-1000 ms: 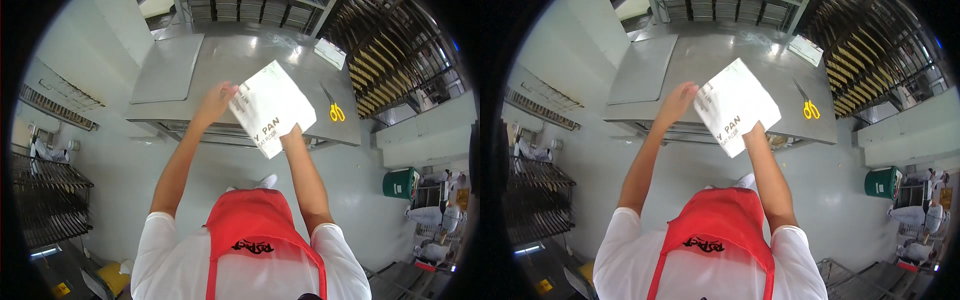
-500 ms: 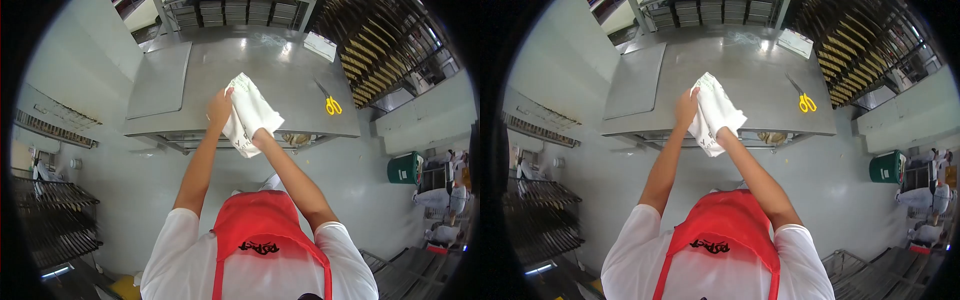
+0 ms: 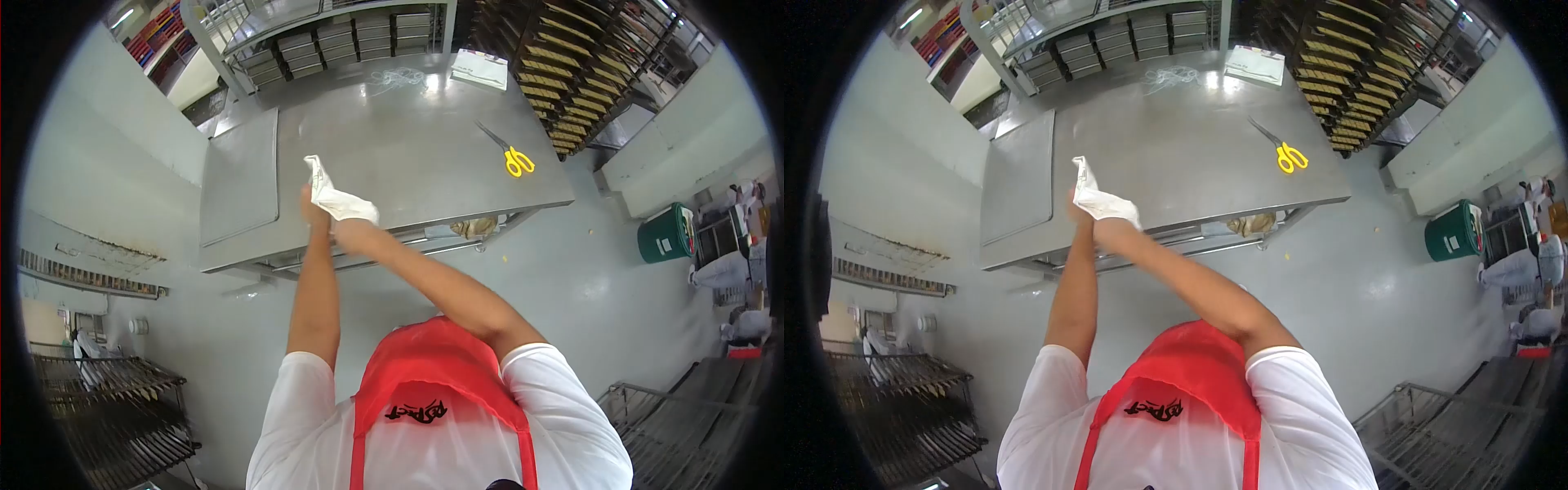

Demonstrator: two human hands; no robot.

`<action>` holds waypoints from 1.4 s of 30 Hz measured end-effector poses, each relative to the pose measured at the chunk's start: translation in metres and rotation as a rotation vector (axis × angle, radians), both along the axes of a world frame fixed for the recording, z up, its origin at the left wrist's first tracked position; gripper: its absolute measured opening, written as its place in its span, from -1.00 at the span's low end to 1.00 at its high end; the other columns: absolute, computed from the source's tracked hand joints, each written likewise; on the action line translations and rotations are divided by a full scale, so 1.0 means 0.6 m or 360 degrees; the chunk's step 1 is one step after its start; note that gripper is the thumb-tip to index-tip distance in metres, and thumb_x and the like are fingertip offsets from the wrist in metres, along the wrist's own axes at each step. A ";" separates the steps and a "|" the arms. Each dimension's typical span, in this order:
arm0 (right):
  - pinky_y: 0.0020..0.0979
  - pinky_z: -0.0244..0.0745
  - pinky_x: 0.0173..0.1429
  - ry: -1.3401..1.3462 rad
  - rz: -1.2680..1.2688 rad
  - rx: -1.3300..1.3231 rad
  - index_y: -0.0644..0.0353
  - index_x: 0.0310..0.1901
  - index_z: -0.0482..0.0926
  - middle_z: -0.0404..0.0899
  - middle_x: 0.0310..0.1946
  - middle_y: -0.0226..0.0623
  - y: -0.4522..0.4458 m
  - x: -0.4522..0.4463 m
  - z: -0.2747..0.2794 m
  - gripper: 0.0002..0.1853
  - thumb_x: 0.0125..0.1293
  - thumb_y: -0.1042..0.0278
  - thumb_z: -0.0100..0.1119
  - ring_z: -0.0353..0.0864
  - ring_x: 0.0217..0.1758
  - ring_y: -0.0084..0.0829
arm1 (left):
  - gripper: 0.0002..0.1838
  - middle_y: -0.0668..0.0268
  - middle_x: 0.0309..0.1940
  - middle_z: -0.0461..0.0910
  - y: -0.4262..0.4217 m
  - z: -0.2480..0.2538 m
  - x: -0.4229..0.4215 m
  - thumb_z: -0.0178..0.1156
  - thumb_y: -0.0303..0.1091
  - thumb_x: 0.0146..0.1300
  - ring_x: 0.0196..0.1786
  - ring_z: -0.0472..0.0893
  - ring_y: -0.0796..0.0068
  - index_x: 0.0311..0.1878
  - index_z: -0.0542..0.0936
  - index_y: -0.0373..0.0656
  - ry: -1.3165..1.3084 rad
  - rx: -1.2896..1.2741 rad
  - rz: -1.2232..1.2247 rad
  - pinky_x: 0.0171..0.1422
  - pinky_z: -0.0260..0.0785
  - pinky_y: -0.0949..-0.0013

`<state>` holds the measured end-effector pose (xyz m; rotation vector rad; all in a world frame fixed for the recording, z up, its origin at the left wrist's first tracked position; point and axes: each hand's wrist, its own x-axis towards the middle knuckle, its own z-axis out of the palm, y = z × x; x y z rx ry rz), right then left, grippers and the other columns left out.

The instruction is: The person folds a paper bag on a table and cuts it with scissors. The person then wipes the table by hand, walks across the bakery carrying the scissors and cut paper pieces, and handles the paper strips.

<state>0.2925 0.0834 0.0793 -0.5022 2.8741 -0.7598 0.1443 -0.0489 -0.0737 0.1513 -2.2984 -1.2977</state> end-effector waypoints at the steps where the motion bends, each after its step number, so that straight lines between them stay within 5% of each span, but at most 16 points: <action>1: -0.13 0.51 0.00 0.0155 0.0322 0.0539 0.10 0.03 0.52 0.61 -0.04 -0.12 -0.011 0.036 0.009 -0.67 0.22 0.32 0.09 0.63 -0.02 -0.07 | -0.56 -0.07 -0.30 0.63 -0.033 -0.009 -0.027 0.15 0.01 0.23 -0.17 0.63 -0.13 -0.16 0.61 -0.25 -0.0240 -0.0096 0.0070 -0.13 0.43 0.01; 2: -0.15 0.50 0.06 -0.0368 0.0741 0.0347 0.16 0.11 0.51 0.60 0.03 -0.13 -0.026 0.045 -0.013 -0.60 0.24 0.24 0.13 0.60 0.07 -0.11 | -0.51 -0.11 -0.27 0.63 -0.053 0.065 -0.013 0.12 0.04 0.26 -0.14 0.63 -0.13 -0.13 0.61 -0.28 -0.0722 -0.0447 0.0151 -0.10 0.43 -0.02; 4: -0.17 0.45 0.16 -0.0639 0.0919 -0.0248 0.15 0.22 0.45 0.58 0.08 -0.12 0.015 0.136 0.106 -0.52 0.30 0.14 0.12 0.54 0.16 -0.13 | -0.46 -0.15 -0.22 0.63 -0.112 0.088 -0.029 0.06 0.06 0.32 -0.13 0.63 -0.15 -0.09 0.60 -0.35 -0.0729 -0.0635 -0.0019 -0.06 0.44 -0.04; 7: -0.16 0.40 0.25 -0.1085 0.0838 -0.0381 0.14 0.26 0.43 0.54 0.15 -0.09 0.094 0.140 0.090 -0.45 0.31 0.03 0.11 0.56 0.15 -0.10 | -0.49 -0.18 -0.24 0.62 -0.121 0.177 -0.012 0.08 0.00 0.32 -0.14 0.63 -0.16 -0.11 0.59 -0.38 -0.0641 -0.0737 -0.0314 -0.05 0.44 -0.01; 11: -0.17 0.40 0.26 -0.0645 0.0183 -0.0266 0.22 0.28 0.39 0.47 0.21 -0.04 0.274 0.123 -0.031 -0.40 0.36 -0.04 0.07 0.47 0.25 -0.08 | -0.55 -0.17 -0.25 0.62 -0.087 0.288 0.039 0.12 -0.07 0.30 -0.14 0.63 -0.15 -0.11 0.58 -0.38 -0.0612 -0.0856 -0.0505 -0.04 0.43 0.03; 16: -0.42 0.47 0.08 -0.0945 -0.0186 -0.0740 0.20 0.24 0.43 0.58 -0.02 -0.26 0.482 0.111 0.053 -0.44 0.36 -0.02 0.14 0.59 -0.06 -0.50 | -0.63 0.03 -0.44 0.57 -0.038 0.416 0.114 0.22 -0.14 0.25 -0.39 0.56 0.19 -0.18 0.56 -0.33 -0.0589 -0.0701 -0.0887 -0.23 0.37 0.19; 20: -0.47 0.49 0.02 -0.0639 -0.0568 -0.1155 0.18 0.18 0.49 0.61 -0.10 -0.35 0.599 0.047 0.073 -0.54 0.39 0.06 0.13 0.60 -0.09 -0.52 | -0.67 0.20 -0.53 0.48 -0.034 0.458 0.132 0.28 -0.19 0.21 -0.46 0.43 0.45 -0.21 0.57 -0.33 -0.0422 -0.0765 -0.0985 -0.33 0.30 0.31; 22: -0.48 0.50 0.00 -0.0495 -0.0710 -0.1315 0.18 0.16 0.51 0.62 -0.12 -0.37 0.652 -0.006 0.075 -0.57 0.40 0.08 0.12 0.60 -0.10 -0.52 | -0.71 0.31 -0.56 0.46 -0.032 0.469 0.129 0.33 -0.25 0.17 -0.47 0.37 0.58 -0.22 0.60 -0.31 -0.0730 -0.0648 -0.1040 -0.37 0.27 0.38; 27: -0.48 0.50 0.00 -0.0523 -0.1042 -0.1607 0.18 0.06 0.57 0.64 -0.15 -0.37 0.819 -0.229 -0.002 -0.64 0.40 0.11 0.11 0.61 -0.09 -0.55 | -0.71 0.40 -0.55 0.52 0.035 0.480 0.117 0.38 -0.28 0.15 -0.45 0.42 0.65 -0.19 0.63 -0.30 -0.0893 -0.0606 -0.0827 -0.34 0.33 0.44; 29: -0.43 0.51 -0.01 -0.0371 -0.1220 -0.1404 0.21 0.02 0.59 0.65 -0.17 -0.32 0.908 -0.355 -0.081 -0.61 0.37 0.06 0.14 0.62 -0.11 -0.48 | -0.66 0.39 -0.47 0.59 0.059 0.476 0.110 0.40 -0.30 0.13 -0.39 0.49 0.64 -0.12 0.62 -0.33 -0.1172 -0.0244 -0.0717 -0.25 0.39 0.46; 34: -0.12 0.50 0.09 0.0240 -0.1896 -0.0276 0.40 -0.07 0.62 0.64 -0.09 0.11 1.015 -0.608 -0.168 -0.21 0.05 -0.34 0.24 0.63 0.00 0.02 | -0.61 0.37 -0.40 0.63 0.095 0.467 0.092 0.41 -0.32 0.12 -0.35 0.51 0.63 -0.05 0.61 -0.35 -0.1433 -0.0209 -0.0518 -0.21 0.41 0.47; 37: -0.11 0.52 0.08 -0.0017 -0.1911 -0.0098 0.41 -0.07 0.62 0.63 -0.08 0.13 0.981 -0.672 -0.091 -0.19 -0.05 -0.32 0.29 0.64 0.00 0.01 | -0.63 0.40 -0.41 0.63 0.112 0.474 0.100 0.41 -0.32 0.12 -0.36 0.50 0.67 -0.05 0.62 -0.33 -0.1498 -0.0151 -0.0420 -0.23 0.40 0.48; 41: -0.18 0.54 -0.01 -0.0136 -0.1747 -0.0012 0.39 -0.13 0.64 0.67 -0.14 0.04 1.039 -0.761 -0.155 -0.32 -0.12 -0.13 0.38 0.67 -0.09 -0.08 | -0.70 0.46 -0.46 0.59 0.142 0.488 0.108 0.39 -0.32 0.16 -0.39 0.46 0.70 -0.11 0.66 -0.30 -0.1504 -0.0149 -0.0284 -0.27 0.36 0.50; 42: -0.23 0.52 -0.04 -0.0019 -0.1683 -0.0542 0.37 -0.14 0.64 0.67 -0.19 -0.04 1.061 -0.775 -0.180 -0.42 -0.10 0.00 0.36 0.66 -0.13 -0.19 | -0.73 0.47 -0.48 0.58 0.145 0.487 0.111 0.38 -0.32 0.17 -0.40 0.44 0.71 -0.14 0.66 -0.29 -0.1471 -0.0132 -0.0255 -0.29 0.33 0.51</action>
